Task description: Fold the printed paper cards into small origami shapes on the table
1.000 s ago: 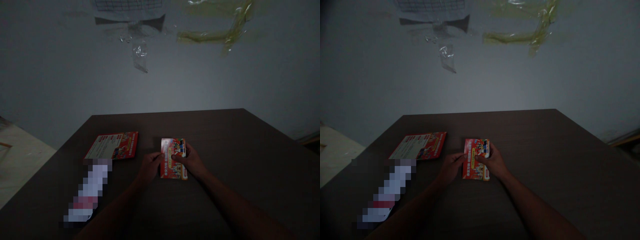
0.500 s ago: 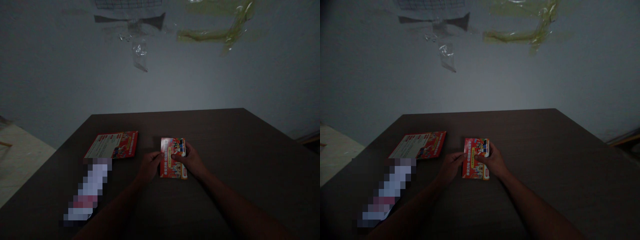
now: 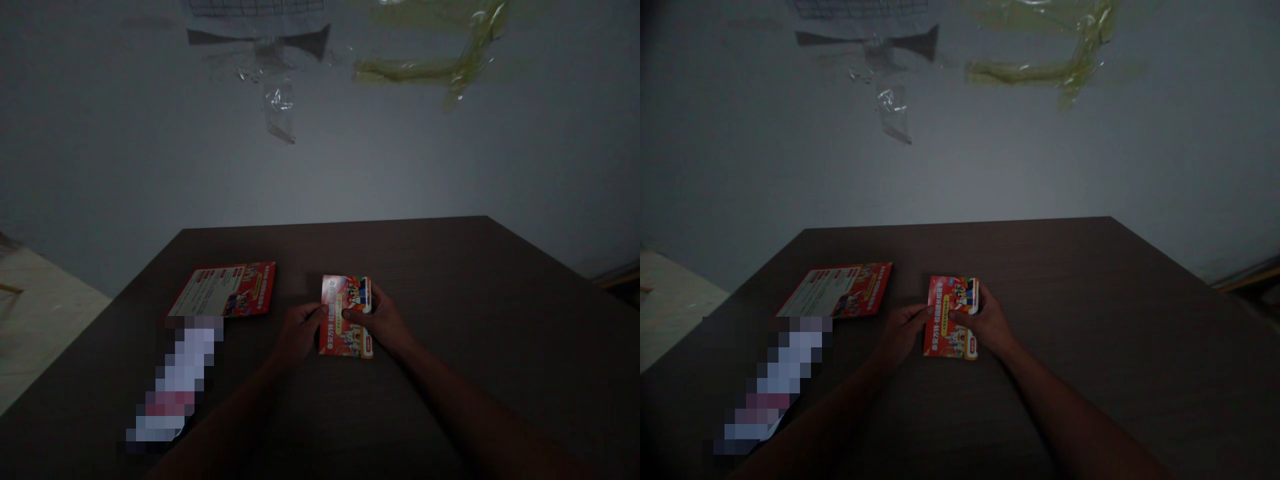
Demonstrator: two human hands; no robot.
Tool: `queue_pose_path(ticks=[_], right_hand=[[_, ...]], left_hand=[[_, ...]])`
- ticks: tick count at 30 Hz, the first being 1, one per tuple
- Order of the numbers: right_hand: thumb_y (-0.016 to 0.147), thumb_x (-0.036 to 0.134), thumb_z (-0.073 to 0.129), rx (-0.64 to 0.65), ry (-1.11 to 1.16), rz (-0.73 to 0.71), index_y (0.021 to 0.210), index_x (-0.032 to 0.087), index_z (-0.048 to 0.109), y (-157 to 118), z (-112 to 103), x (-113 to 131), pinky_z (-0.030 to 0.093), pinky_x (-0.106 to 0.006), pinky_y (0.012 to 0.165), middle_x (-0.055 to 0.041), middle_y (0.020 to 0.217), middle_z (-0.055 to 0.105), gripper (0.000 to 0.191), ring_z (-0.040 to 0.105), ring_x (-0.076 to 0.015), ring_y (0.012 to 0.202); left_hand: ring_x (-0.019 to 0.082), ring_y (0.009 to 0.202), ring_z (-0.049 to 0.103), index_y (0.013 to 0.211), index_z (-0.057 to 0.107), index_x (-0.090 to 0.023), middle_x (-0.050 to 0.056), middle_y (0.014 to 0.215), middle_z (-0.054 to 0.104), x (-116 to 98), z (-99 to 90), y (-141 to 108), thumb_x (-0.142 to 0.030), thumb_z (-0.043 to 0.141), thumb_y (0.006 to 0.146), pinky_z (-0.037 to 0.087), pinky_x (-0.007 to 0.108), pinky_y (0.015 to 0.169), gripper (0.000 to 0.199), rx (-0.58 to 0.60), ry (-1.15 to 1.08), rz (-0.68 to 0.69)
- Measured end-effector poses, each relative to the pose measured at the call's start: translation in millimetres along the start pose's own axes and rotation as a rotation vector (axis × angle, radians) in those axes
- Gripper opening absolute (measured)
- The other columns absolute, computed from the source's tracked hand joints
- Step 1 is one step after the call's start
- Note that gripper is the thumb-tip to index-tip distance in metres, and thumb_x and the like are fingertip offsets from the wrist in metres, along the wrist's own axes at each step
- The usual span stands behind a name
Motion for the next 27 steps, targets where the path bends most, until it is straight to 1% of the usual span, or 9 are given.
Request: queue_pose_path(ticks=[7,13,18,24,27], right_hand=[[0.058,0.022,0.079,0.024,0.033,0.001,0.101,0.021,0.052,-1,2,1,0.054,-0.036,0.068,-0.0023,0.090,0.068,0.051,0.066,-0.0190,0.073],[0.057,0.023,0.080,0.005,0.012,0.009,0.099,0.021,0.053,-1,0,0,0.054,-0.037,0.069,-0.0022,0.089,0.068,0.050,0.066,-0.0199,0.075],[0.057,0.023,0.080,0.001,0.009,0.006,0.099,0.021,0.054,-1,0,-1,0.055,-0.037,0.069,-0.0021,0.089,0.068,0.050,0.066,-0.0197,0.075],[0.057,0.025,0.080,0.003,0.015,0.020,0.100,0.022,0.053,0,-1,-4,0.055,-0.039,0.070,-0.0024,0.091,0.068,0.051,0.067,-0.0210,0.077],[0.057,0.025,0.080,0.004,0.016,0.019,0.100,0.022,0.053,0,-1,-4,0.054,-0.039,0.071,-0.0027,0.091,0.068,0.051,0.067,-0.0208,0.077]], left_hand=[[0.017,0.063,0.064,0.080,0.068,-0.015,0.004,0.073,0.070,0,-2.1,1,-0.045,0.058,0.077,0.048,0.026,0.060,0.031,-0.014,0.034,0.015],[0.018,0.066,0.064,0.082,0.069,-0.015,0.002,0.073,0.071,-5,-0.7,-1,-0.045,0.057,0.078,0.048,0.026,0.060,0.032,0.001,0.082,0.030],[0.017,0.065,0.064,0.081,0.069,-0.015,0.003,0.073,0.070,-9,-2.3,-3,-0.045,0.055,0.080,0.048,0.025,0.058,0.032,-0.008,0.145,0.057],[0.018,0.066,0.064,0.080,0.068,-0.015,0.004,0.074,0.070,-9,-2.3,-2,-0.043,0.056,0.080,0.048,0.026,0.059,0.031,-0.006,0.141,0.061],[0.019,0.069,0.065,0.085,0.069,-0.014,0.005,0.077,0.071,-9,-1.0,-2,-0.043,0.055,0.080,0.049,0.026,0.061,0.032,0.005,0.124,0.058]])
Point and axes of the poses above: each hand's wrist, its own y-axis towards the middle knuckle, its own z-axis out of the palm, x = y × z, the point moved 10 cm from there along y, towards the middle knuckle
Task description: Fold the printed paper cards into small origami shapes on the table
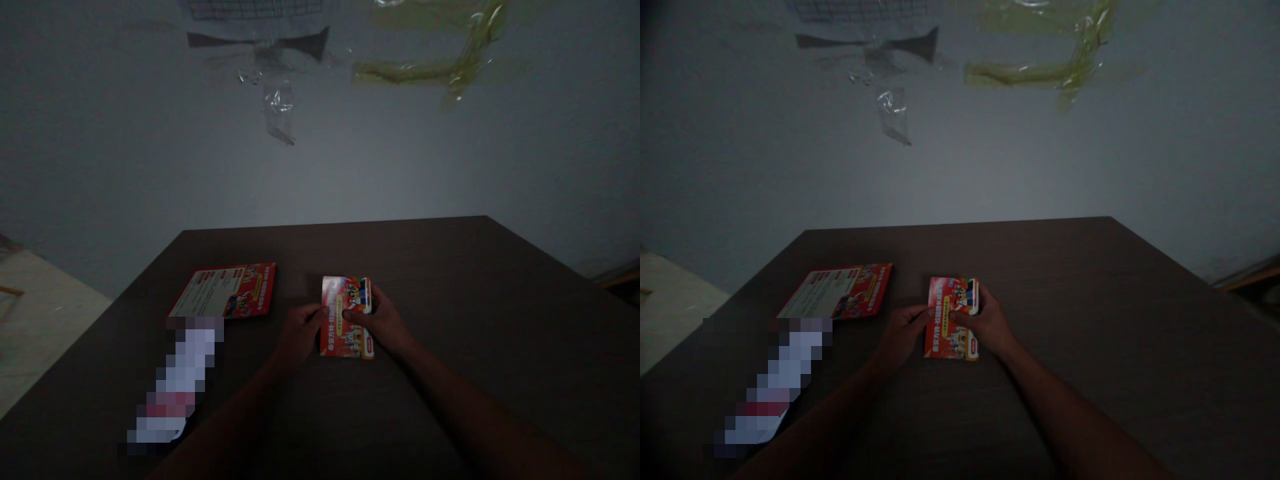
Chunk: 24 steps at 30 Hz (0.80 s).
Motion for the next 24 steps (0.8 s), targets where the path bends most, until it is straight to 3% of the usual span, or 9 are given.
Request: queue_pose_path(ticks=[9,24], right_hand=[[0.056,0.026,0.080,-0.003,-0.021,-0.016,0.101,0.021,0.053,0.0,0.7,2.4,0.054,-0.037,0.070,-0.0026,0.090,0.068,0.052,0.066,-0.0196,0.075],[0.056,0.022,0.080,0.008,0.002,-0.025,0.099,0.022,0.053,-2.3,2.6,6.0,0.054,-0.034,0.069,-0.0008,0.089,0.067,0.051,0.065,-0.0176,0.075]], left_hand=[[0.018,0.066,0.063,0.077,0.069,-0.014,0.004,0.071,0.070,-3.4,-3.1,-1.8,-0.045,0.057,0.078,0.047,0.025,0.058,0.033,-0.023,0.076,0.021],[0.023,0.079,0.068,0.087,0.070,-0.015,0.007,0.086,0.072,-0.9,0.4,0.6,-0.038,0.066,0.072,0.053,0.032,0.071,0.028,0.012,-0.006,0.004]])
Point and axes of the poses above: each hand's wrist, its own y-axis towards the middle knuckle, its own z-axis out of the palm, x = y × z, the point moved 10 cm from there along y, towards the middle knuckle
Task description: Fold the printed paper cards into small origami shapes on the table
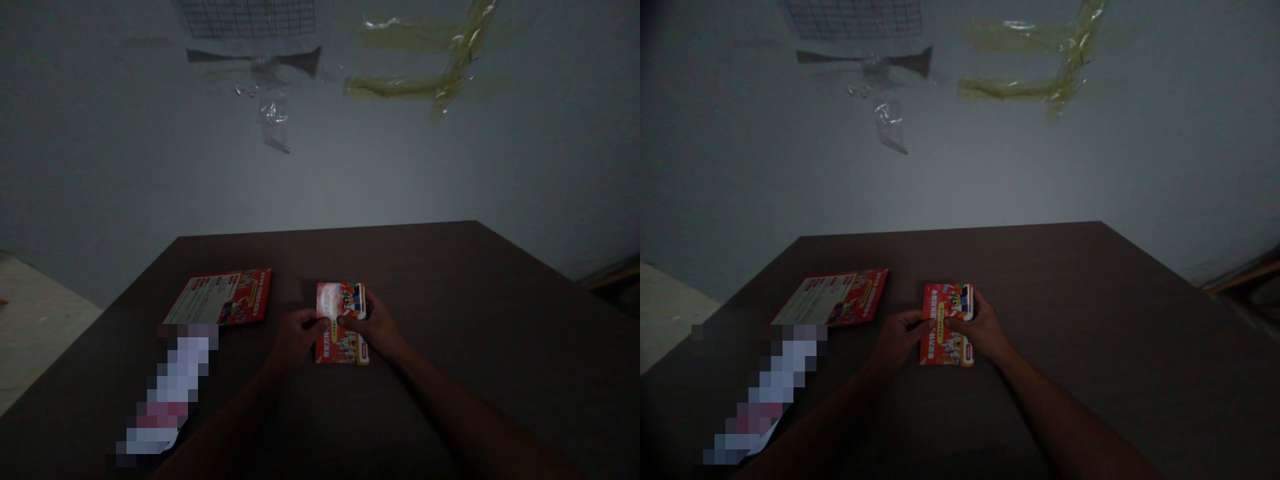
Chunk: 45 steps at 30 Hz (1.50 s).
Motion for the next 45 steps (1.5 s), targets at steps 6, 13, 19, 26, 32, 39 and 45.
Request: queue_pose_path(ticks=[6,13,19,26,32,39,45], right_hand=[[0.057,0.021,0.080,0.009,-0.027,-0.007,0.100,0.020,0.053,-0.6,-0.3,-0.1,0.054,-0.034,0.068,-0.0020,0.090,0.068,0.050,0.065,-0.0176,0.075],[0.057,0.024,0.080,0.014,-0.040,-0.024,0.100,0.019,0.053,-1.8,0.7,1.4,0.054,-0.035,0.069,-0.0031,0.091,0.068,0.051,0.065,-0.0175,0.075],[0.057,0.023,0.080,0.017,-0.052,-0.035,0.100,0.020,0.053,-2.2,1.0,3.2,0.054,-0.035,0.069,-0.0031,0.092,0.068,0.050,0.066,-0.0187,0.077],[0.056,0.023,0.080,0.017,-0.027,-0.031,0.101,0.020,0.053,-2.2,1.2,2.5,0.054,-0.035,0.069,-0.0029,0.091,0.068,0.052,0.065,-0.0187,0.076],[0.054,0.026,0.081,-0.006,-0.041,-0.008,0.100,0.020,0.052,-4.5,2.5,6.8,0.054,-0.036,0.070,-0.0034,0.091,0.068,0.054,0.065,-0.0188,0.075],[0.055,0.023,0.081,0.008,-0.015,-0.012,0.099,0.020,0.053,-2.7,1.4,1.9,0.054,-0.036,0.071,-0.0024,0.091,0.068,0.052,0.065,-0.0182,0.075],[0.056,0.024,0.080,-0.008,-0.033,-0.011,0.100,0.021,0.053,-2.5,-0.2,2.2,0.055,-0.035,0.068,-0.0022,0.091,0.068,0.051,0.066,-0.0184,0.076]], left_hand=[[0.025,0.080,0.068,0.087,0.069,-0.012,0.008,0.089,0.072,-1.5,2.7,0.4,-0.038,0.068,0.070,0.054,0.033,0.070,0.031,0.018,-0.019,-0.027],[0.024,0.082,0.068,0.093,0.069,-0.011,0.008,0.092,0.072,-0.9,2.9,2.0,-0.037,0.068,0.071,0.053,0.033,0.073,0.034,0.026,-0.045,0.010],[0.024,0.081,0.068,0.091,0.069,-0.011,0.008,0.089,0.072,-3.0,3.4,-0.6,-0.037,0.068,0.071,0.053,0.033,0.072,0.032,0.025,-0.065,0.017],[0.024,0.079,0.068,0.091,0.069,-0.011,0.008,0.089,0.073,-4.6,2.0,-1.1,-0.038,0.066,0.073,0.053,0.032,0.071,0.032,0.023,-0.034,0.029],[0.022,0.075,0.067,0.085,0.069,-0.011,0.007,0.084,0.073,-1.7,1.2,-0.5,-0.039,0.066,0.073,0.053,0.030,0.067,0.031,0.012,-0.021,0.008],[0.022,0.074,0.068,0.084,0.069,-0.012,0.006,0.081,0.073,2.1,0.6,1.4,-0.040,0.067,0.072,0.053,0.030,0.066,0.031,0.008,-0.029,-0.004],[0.022,0.075,0.068,0.086,0.069,-0.013,0.005,0.083,0.073,-0.3,3.0,0.0,-0.039,0.065,0.074,0.053,0.029,0.067,0.029,0.024,-0.030,-0.010]])
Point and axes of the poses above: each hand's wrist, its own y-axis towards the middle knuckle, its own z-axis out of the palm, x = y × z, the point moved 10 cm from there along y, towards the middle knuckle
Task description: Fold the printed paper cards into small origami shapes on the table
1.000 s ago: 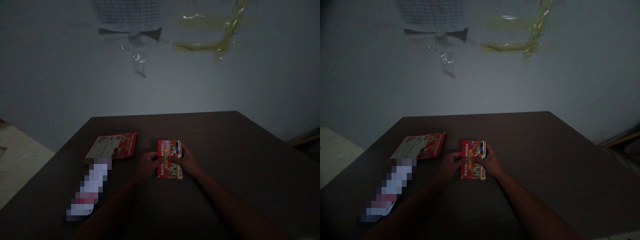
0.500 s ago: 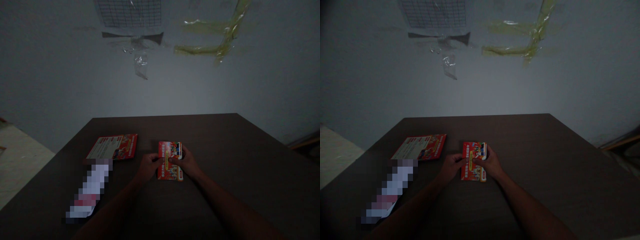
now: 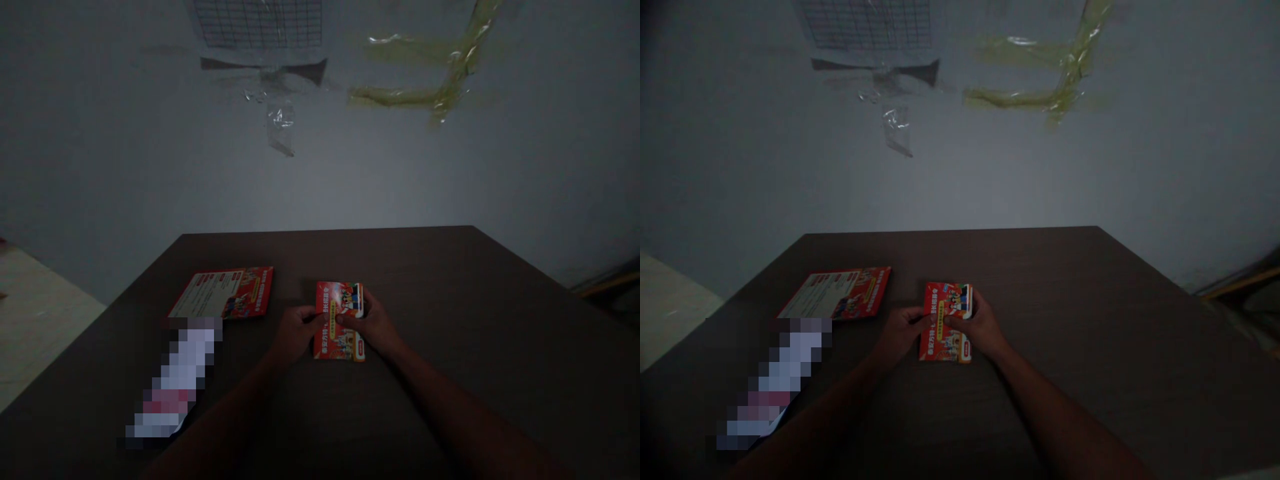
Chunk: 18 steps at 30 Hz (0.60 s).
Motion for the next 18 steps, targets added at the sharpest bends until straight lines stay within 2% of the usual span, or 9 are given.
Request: queue_pose_path(ticks=[18], right_hand=[[0.056,0.024,0.080,0.014,0.000,-0.011,0.098,0.021,0.052,-1.0,2.6,3.2,0.054,-0.035,0.069,-0.0018,0.090,0.067,0.051,0.065,-0.0177,0.074]], left_hand=[[0.023,0.077,0.068,0.087,0.070,-0.012,0.007,0.084,0.073,-3.9,-1.3,-2.1,-0.042,0.066,0.071,0.053,0.031,0.067,0.034,-0.022,0.011,-0.020]])
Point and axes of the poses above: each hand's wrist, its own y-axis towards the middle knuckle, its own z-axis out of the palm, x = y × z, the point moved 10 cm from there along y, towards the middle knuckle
